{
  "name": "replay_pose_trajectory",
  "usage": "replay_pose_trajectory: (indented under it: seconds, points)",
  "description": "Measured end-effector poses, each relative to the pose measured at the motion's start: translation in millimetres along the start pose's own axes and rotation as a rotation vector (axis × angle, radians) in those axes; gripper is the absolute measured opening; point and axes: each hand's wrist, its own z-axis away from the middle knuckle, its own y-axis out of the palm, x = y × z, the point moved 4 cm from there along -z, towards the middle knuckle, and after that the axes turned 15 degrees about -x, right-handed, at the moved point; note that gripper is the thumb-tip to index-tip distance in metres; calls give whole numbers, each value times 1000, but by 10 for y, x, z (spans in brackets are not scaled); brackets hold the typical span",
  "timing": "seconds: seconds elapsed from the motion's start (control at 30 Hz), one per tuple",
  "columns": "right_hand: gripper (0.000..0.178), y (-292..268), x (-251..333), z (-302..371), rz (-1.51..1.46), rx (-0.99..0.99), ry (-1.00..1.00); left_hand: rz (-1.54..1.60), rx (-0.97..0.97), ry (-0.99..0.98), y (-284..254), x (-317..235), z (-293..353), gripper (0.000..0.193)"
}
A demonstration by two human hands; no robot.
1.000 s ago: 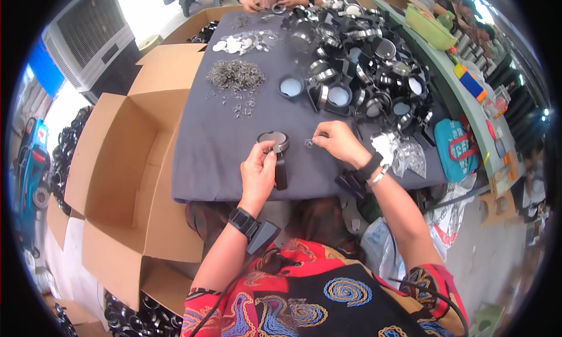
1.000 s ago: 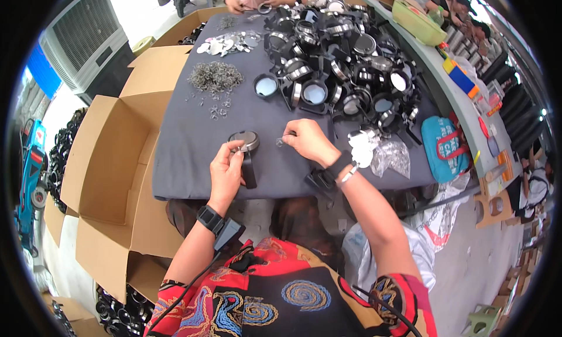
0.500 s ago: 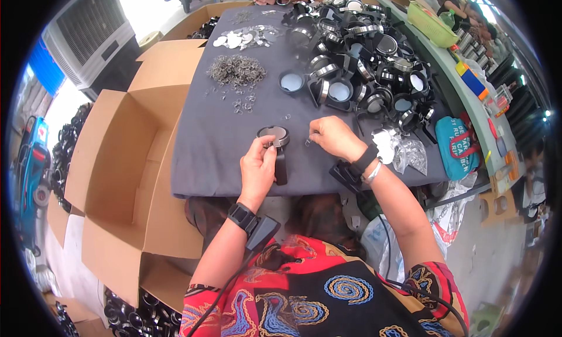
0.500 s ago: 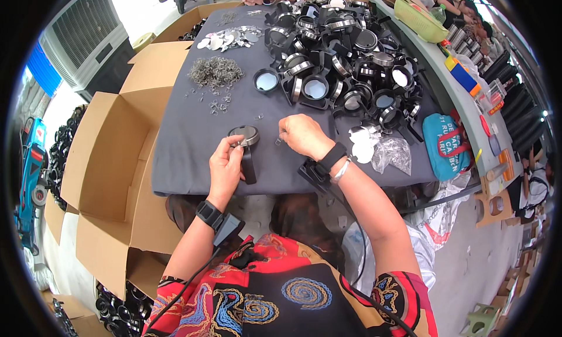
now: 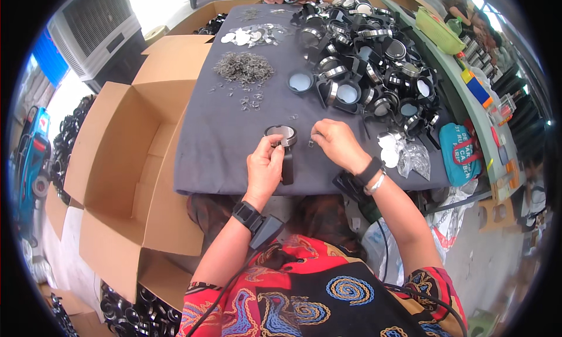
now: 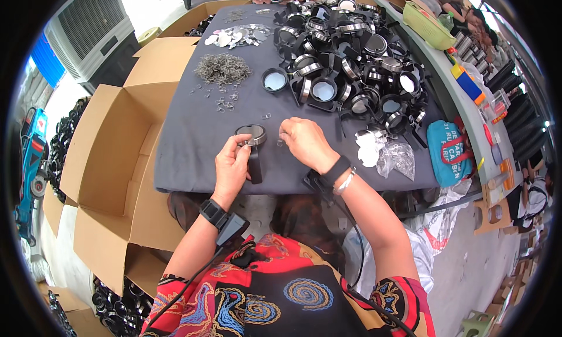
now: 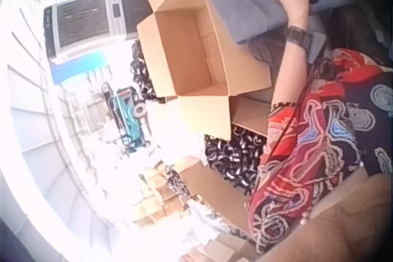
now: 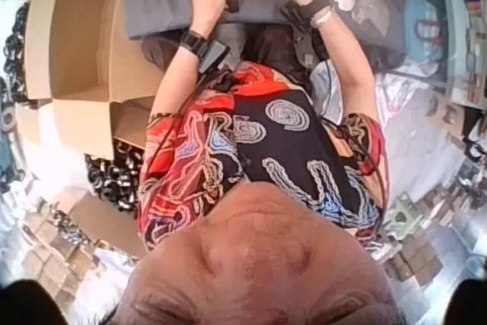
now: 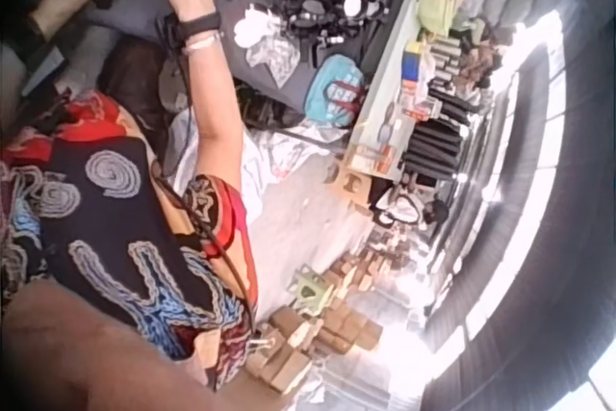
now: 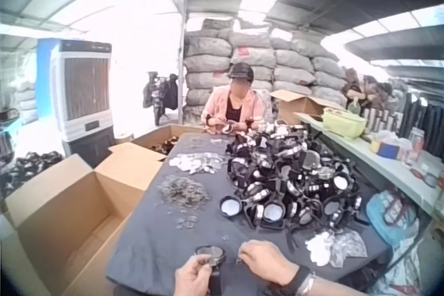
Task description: Assembling and sorting small black plastic components for manufacturing.
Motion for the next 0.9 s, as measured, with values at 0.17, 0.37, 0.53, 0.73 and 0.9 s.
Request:
replay_pose_trajectory:
  seconds: [0.17, 0.37, 0.53, 0.73, 0.9]
  points:
    - [13, -94, 498, 56, -79, -165, -308, -12, 0, 13, -5, 4, -2, 15]
    - [16, 80, 620, 128, -31, -239, -472, 19, 17, 28, -6, 33, -10, 18]
    - [15, 115, 648, 109, 24, -276, -530, 27, 28, 17, -3, 57, -18, 18]
    - [14, 148, 687, 99, 61, -246, -611, 61, 6, -41, -23, 60, -12, 19]
    - [14, 100, 628, 88, -2, -208, -481, 96, 43, -46, 13, 43, -9, 21]
